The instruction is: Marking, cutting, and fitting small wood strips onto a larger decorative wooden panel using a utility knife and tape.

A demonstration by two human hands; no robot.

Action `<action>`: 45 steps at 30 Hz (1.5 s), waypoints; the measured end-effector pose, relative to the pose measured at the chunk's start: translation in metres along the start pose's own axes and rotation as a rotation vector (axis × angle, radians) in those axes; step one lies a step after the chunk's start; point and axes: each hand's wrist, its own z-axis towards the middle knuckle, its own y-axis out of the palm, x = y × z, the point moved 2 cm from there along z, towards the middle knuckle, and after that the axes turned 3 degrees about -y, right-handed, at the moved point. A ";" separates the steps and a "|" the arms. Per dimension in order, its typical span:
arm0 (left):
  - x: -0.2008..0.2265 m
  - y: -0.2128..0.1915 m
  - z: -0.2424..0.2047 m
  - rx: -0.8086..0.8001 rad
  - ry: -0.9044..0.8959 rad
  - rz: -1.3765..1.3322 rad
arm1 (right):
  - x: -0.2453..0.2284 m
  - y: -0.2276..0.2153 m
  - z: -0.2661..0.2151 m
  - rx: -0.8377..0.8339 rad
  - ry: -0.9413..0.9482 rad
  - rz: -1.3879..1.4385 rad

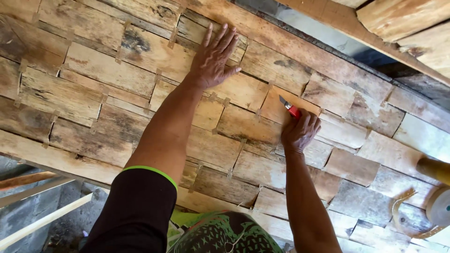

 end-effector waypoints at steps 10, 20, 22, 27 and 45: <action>0.037 0.013 -0.057 0.006 -0.005 -0.044 | 0.004 0.002 -0.001 -0.010 0.026 -0.005; 0.017 0.011 -0.086 0.050 -0.430 -0.053 | 0.008 0.004 -0.002 -0.007 0.036 0.003; 0.016 0.019 -0.093 0.109 -0.418 -0.201 | 0.008 0.003 -0.004 -0.022 0.029 -0.002; 0.007 0.031 -0.120 0.207 -0.229 -0.193 | 0.002 0.000 0.001 0.018 0.033 0.020; 0.040 0.048 -0.132 0.217 -0.417 -0.139 | 0.004 0.002 -0.002 -0.013 0.051 -0.007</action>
